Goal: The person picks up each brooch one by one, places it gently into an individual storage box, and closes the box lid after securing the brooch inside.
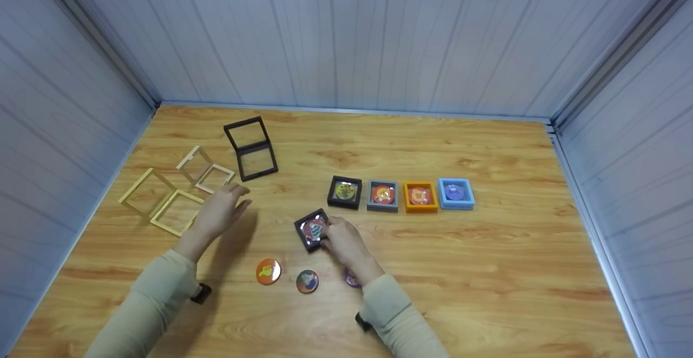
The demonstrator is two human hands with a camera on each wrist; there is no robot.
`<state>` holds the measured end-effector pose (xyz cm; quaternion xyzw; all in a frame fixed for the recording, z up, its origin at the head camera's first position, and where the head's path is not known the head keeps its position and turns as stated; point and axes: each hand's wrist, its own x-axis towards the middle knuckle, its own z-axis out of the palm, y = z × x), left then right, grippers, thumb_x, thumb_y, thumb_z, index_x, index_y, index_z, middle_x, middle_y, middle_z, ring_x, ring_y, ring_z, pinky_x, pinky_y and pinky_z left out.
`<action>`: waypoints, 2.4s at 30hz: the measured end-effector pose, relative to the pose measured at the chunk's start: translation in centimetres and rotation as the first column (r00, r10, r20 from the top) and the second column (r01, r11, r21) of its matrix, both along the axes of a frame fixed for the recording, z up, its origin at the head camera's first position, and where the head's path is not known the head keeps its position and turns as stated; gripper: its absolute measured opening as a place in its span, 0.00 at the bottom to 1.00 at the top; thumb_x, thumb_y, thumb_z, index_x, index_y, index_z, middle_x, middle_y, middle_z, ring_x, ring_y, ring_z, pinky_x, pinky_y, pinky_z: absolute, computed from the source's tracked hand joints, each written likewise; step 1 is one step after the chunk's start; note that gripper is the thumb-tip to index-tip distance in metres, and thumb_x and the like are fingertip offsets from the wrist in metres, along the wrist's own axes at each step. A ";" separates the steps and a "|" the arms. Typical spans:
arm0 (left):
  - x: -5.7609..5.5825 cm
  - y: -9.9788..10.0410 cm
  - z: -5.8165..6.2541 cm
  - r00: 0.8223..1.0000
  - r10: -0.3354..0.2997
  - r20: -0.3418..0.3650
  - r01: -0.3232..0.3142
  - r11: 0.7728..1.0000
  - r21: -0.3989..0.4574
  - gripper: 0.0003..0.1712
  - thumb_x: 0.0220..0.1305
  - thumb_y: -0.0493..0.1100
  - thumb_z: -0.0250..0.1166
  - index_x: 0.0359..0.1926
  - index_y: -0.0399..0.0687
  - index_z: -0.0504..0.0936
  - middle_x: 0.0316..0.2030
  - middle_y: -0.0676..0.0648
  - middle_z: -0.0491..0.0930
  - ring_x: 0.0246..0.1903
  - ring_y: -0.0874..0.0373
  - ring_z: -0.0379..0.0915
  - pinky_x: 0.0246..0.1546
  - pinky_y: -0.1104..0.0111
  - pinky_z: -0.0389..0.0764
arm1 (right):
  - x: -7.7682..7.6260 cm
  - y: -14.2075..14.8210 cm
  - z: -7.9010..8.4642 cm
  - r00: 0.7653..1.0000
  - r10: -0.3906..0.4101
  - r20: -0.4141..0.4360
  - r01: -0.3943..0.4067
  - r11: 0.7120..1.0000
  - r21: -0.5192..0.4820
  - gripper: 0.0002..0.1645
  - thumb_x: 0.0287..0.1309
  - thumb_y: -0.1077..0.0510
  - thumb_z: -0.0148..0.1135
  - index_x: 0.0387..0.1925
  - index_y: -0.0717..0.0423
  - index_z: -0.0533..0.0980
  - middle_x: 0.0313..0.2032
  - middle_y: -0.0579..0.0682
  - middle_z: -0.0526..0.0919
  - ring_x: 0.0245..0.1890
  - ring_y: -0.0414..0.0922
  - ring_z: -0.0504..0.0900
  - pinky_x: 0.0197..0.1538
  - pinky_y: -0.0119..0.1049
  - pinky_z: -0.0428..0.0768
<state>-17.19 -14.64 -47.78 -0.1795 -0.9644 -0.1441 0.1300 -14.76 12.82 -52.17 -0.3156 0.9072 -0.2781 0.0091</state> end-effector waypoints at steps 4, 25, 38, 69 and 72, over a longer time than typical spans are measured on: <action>-1.9 -0.8 0.6 1.000 0.014 -0.005 -0.014 1.000 -0.019 0.11 0.52 0.33 0.62 0.38 0.30 0.76 0.34 0.37 0.75 0.34 0.45 0.74 0.32 0.59 0.77 | 0.4 0.9 0.1 0.999 -0.039 0.024 0.039 0.999 0.000 0.06 0.44 0.63 0.65 0.29 0.59 0.81 0.30 0.49 0.75 0.31 0.44 0.75 0.37 0.35 0.76; -10.1 -3.9 3.4 0.962 0.212 0.170 -0.167 0.955 -0.245 0.30 0.58 0.35 0.56 0.58 0.25 0.58 0.55 0.30 0.60 0.54 0.41 0.60 0.49 0.57 0.69 | 2.6 5.9 0.3 0.975 -0.219 0.037 0.218 0.976 0.028 0.06 0.42 0.65 0.67 0.28 0.59 0.81 0.28 0.47 0.74 0.29 0.42 0.74 0.35 0.37 0.75; -12.1 -4.2 2.7 0.893 0.286 0.348 -0.250 0.957 -0.144 0.38 0.63 0.42 0.53 0.65 0.32 0.44 0.65 0.34 0.43 0.63 0.41 0.41 0.53 0.50 0.62 | 4.4 9.2 0.0 0.939 -0.340 0.044 0.341 0.940 -0.012 0.06 0.39 0.65 0.68 0.26 0.58 0.81 0.27 0.47 0.75 0.28 0.43 0.75 0.34 0.39 0.76; -14.1 -3.5 1.8 0.878 0.313 0.361 -0.353 0.934 0.050 0.13 0.62 0.30 0.49 0.46 0.32 0.74 0.44 0.34 0.73 0.40 0.41 0.72 0.37 0.54 0.74 | 5.6 13.0 0.2 0.848 -0.509 0.149 0.515 0.857 -0.002 0.07 0.42 0.67 0.66 0.29 0.61 0.81 0.30 0.50 0.76 0.33 0.48 0.76 0.39 0.44 0.75; -14.1 -3.5 1.6 0.888 0.319 0.333 -0.355 0.933 0.053 0.11 0.61 0.29 0.49 0.39 0.32 0.77 0.38 0.33 0.77 0.38 0.40 0.73 0.37 0.53 0.74 | 5.7 13.3 0.1 0.844 -0.518 0.143 0.525 0.851 -0.016 0.07 0.42 0.67 0.66 0.29 0.61 0.81 0.30 0.50 0.76 0.32 0.47 0.76 0.38 0.42 0.76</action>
